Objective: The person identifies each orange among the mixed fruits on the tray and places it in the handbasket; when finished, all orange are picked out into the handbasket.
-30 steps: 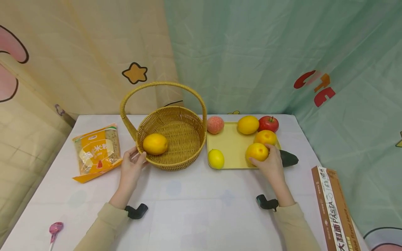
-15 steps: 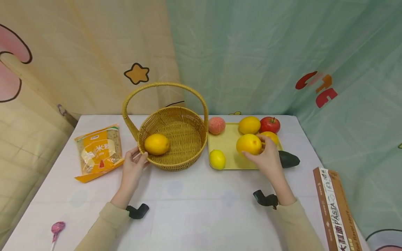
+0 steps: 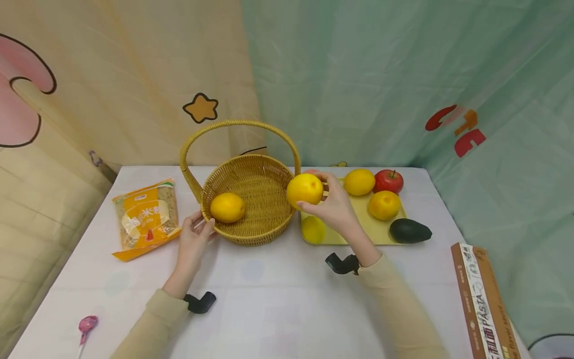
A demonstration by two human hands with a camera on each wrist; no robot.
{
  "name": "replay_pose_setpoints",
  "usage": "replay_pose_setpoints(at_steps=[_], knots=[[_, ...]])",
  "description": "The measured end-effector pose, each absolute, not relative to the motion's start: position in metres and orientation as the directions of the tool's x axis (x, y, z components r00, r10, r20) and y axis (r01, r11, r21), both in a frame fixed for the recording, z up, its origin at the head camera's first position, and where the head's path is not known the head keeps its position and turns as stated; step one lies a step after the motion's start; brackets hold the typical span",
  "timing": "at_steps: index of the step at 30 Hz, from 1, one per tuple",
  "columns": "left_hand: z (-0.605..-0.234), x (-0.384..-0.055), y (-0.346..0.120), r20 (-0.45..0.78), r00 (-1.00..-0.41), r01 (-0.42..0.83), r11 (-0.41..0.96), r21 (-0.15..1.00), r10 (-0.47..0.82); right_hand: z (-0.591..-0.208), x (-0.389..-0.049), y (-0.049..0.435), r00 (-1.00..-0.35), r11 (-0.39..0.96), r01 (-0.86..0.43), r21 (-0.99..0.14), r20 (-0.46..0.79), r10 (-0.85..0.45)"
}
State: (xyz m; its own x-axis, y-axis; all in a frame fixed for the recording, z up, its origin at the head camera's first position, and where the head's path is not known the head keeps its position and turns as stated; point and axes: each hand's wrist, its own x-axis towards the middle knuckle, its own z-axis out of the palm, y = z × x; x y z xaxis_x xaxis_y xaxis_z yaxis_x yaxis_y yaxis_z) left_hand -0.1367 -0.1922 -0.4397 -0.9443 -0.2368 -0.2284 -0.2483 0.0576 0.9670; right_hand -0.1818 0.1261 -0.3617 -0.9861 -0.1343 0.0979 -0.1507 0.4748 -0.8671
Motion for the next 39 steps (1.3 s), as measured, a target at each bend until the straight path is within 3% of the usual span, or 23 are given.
replay_pose_setpoints(at_steps=[9, 22, 33, 39], knots=[[-0.439, -0.135, -0.190, -0.227, -0.946, -0.248, 0.065, 0.967, -0.232, -0.383, -0.210, 0.069, -0.962, 0.532, -0.235, -0.813, 0.118, -0.245], [-0.440, -0.136, -0.191, -0.222, -0.946, -0.241, 0.055, 0.969, -0.236, -0.395, -0.249, 0.013, -0.971, 0.603, -0.180, -0.777, 0.042, -0.236], [-0.442, -0.137, -0.190, -0.217, -0.945, -0.238, 0.058, 0.969, -0.246, -0.411, -0.255, -0.006, -0.981, 0.630, -0.101, -0.770, -0.026, -0.190], [-0.441, -0.137, -0.190, -0.225, -0.943, -0.244, 0.052, 0.968, -0.246, -0.414, -0.255, -0.011, -0.974, 0.657, -0.126, -0.743, -0.032, -0.224]])
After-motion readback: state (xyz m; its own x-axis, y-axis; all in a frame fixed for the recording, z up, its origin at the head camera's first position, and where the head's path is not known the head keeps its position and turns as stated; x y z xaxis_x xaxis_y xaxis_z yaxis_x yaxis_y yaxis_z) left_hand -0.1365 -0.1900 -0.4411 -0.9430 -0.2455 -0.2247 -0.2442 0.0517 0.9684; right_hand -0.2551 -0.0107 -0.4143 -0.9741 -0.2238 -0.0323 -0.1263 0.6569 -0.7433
